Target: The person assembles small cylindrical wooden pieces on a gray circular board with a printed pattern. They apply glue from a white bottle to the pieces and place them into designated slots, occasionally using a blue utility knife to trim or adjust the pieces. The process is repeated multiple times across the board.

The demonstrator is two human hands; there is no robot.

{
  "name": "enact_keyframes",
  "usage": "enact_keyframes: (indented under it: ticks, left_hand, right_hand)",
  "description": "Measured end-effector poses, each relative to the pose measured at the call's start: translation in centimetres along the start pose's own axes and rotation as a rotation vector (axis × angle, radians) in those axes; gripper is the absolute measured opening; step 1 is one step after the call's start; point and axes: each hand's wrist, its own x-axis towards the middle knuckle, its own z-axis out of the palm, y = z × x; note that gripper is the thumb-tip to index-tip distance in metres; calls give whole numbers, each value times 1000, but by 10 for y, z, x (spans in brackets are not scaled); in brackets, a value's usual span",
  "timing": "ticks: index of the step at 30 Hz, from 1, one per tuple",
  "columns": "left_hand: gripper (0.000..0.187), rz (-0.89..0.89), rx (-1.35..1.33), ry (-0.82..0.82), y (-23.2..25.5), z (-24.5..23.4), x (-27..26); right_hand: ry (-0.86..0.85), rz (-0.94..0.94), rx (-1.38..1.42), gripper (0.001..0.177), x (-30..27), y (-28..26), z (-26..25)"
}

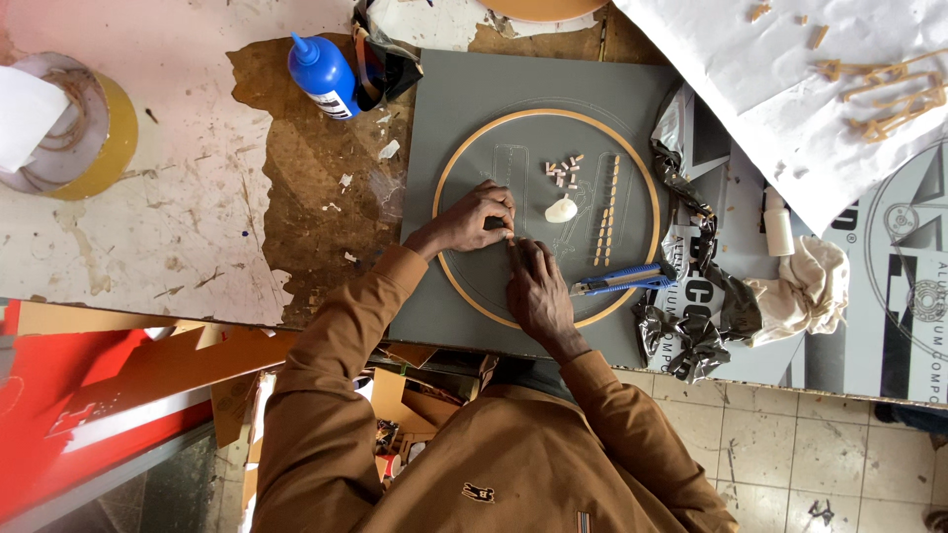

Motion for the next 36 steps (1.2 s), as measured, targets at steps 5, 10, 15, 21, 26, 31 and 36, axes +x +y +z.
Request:
enact_keyframes:
  ticks: [5,10,15,21,26,31,36]
  left_hand:
    - [7,-13,-24,-2,0,-4,-1]
    - [9,-18,-62,18,6,-7,-2]
    - [10,-6,-45,-9,8,-7,0]
    - [12,6,-18,-4,3,-3,1]
    - [14,-18,-14,-8,4,-3,0]
    - [15,1,-7,-18,0,-1,2]
    - [15,-26,4,-20,3,-2,1]
  right_hand:
    - [43,-12,0,45,-2,-1,-2]
    - [69,-47,28,43,-4,2,0]
    - [96,-79,28,45,-8,5,5]
    - [67,-92,9,39,-10,9,3]
    - [2,26,166,47,-12,4,4]
    - [28,-53,-15,39,-13,6,5]
    - [13,-34,42,42,-13,5,3]
